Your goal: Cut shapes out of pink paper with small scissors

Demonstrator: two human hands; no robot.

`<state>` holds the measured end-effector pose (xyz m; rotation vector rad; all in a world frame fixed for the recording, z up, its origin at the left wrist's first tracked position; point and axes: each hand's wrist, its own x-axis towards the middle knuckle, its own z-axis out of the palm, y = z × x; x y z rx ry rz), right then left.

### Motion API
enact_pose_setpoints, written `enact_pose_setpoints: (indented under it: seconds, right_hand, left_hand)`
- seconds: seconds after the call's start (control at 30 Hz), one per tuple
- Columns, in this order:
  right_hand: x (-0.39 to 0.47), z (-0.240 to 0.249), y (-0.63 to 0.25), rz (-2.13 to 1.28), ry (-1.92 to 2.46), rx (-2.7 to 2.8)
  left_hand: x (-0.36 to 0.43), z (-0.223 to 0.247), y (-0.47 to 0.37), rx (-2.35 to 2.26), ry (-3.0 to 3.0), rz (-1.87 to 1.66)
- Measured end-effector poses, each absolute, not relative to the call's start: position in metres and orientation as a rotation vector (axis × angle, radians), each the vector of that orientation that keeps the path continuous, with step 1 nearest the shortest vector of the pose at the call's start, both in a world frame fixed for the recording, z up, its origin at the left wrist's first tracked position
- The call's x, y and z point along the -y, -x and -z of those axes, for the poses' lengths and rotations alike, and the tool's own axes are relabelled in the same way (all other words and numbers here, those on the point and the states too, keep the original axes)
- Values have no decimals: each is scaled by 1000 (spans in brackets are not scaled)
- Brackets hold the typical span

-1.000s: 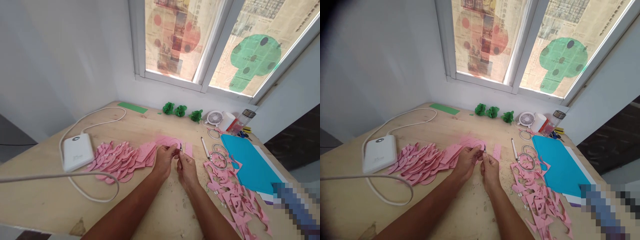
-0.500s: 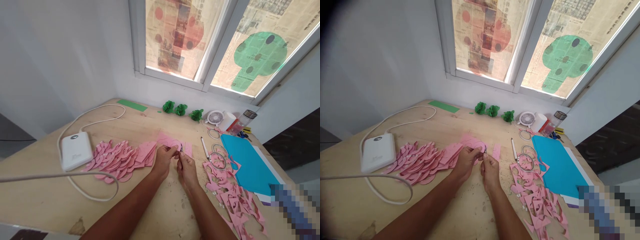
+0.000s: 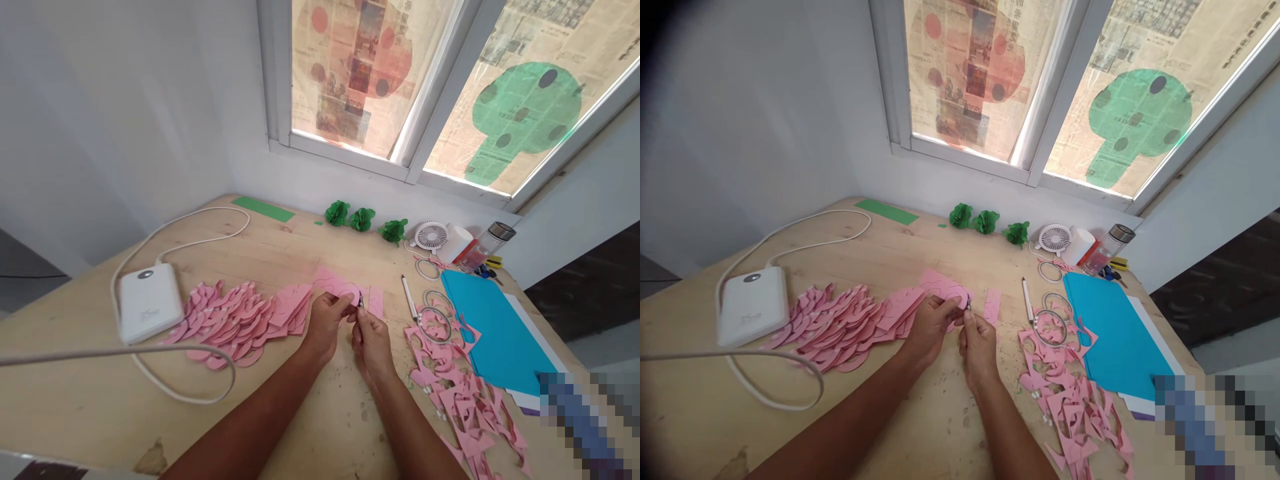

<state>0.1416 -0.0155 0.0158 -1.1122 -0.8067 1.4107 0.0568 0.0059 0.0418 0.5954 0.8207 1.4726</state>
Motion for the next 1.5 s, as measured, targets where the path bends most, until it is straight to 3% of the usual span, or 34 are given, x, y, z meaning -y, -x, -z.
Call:
enact_pose_setpoints:
  seconds: [1.5]
  right_hand:
    - [17, -18, -141, -1412, 1162, 836]
  left_hand:
    - [-8, -42, -57, -879, -577, -1490]
